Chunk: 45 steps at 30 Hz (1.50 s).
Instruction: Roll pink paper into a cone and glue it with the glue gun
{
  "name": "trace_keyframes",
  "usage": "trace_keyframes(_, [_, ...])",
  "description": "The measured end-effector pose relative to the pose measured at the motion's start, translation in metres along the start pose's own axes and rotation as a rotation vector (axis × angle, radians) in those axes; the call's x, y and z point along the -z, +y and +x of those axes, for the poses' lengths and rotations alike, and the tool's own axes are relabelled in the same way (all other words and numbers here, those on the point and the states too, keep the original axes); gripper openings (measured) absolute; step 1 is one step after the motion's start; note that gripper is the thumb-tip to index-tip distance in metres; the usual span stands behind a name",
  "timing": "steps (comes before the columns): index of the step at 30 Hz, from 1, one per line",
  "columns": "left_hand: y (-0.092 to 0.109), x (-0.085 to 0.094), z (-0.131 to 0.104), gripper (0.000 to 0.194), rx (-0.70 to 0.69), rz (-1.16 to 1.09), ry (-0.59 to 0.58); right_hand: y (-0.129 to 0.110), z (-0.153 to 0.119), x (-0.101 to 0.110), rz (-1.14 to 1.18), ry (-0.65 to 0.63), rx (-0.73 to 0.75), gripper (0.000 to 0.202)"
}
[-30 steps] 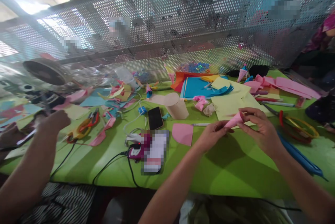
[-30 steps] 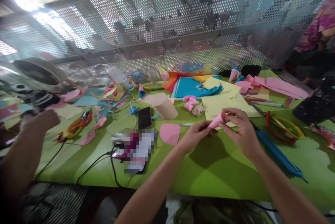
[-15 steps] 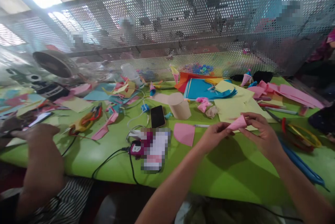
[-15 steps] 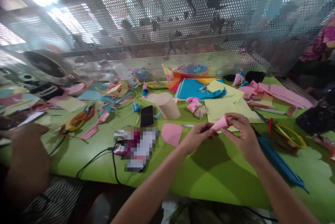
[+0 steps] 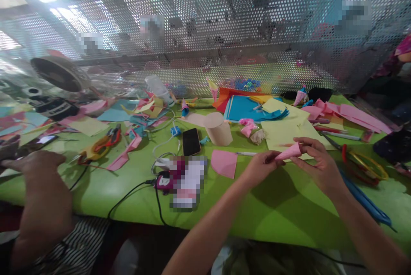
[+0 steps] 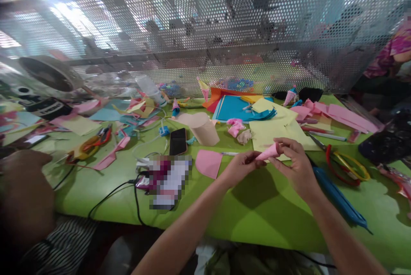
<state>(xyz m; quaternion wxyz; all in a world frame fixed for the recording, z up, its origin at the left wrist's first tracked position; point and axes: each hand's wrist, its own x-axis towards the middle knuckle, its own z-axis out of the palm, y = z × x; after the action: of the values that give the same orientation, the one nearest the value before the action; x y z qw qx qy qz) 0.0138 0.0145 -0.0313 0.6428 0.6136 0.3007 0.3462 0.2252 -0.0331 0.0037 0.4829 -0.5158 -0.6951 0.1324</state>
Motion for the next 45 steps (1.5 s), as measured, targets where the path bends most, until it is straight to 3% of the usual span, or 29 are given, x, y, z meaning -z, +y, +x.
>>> trace_keyframes(11, [0.02,0.006,-0.009,0.063,0.076,-0.101,0.054,0.0,0.0,0.004,0.105,-0.008,-0.092,0.016])
trace_keyframes(16, [0.01,0.005,-0.004,0.053,0.048,-0.021,-0.038,0.002,-0.001,-0.001,0.078,-0.019,-0.056,0.015])
trace_keyframes(21, [0.003,0.0,-0.003,0.035,-0.005,0.084,0.006,-0.009,-0.002,-0.002,0.05,-0.062,0.026,0.016])
trace_keyframes(26, [0.011,0.0,-0.006,0.043,-0.075,-0.018,0.015,-0.017,-0.005,0.005,0.148,0.003,0.03,0.033])
trace_keyframes(33, [0.013,0.007,-0.007,0.027,-0.252,0.173,0.059,-0.015,-0.007,0.007,0.278,0.066,-0.001,0.015])
trace_keyframes(37, [0.011,0.008,-0.007,0.023,-0.275,0.256,0.058,-0.018,-0.008,0.008,0.279,0.014,0.007,0.014])
trace_keyframes(42, [0.016,0.007,-0.011,0.025,-0.242,0.456,0.069,-0.019,-0.009,0.005,0.167,-0.032,-0.101,0.022])
trace_keyframes(45, [0.021,0.006,-0.014,0.027,-0.243,0.56,0.063,-0.016,-0.008,0.002,0.156,-0.031,-0.1,0.015])
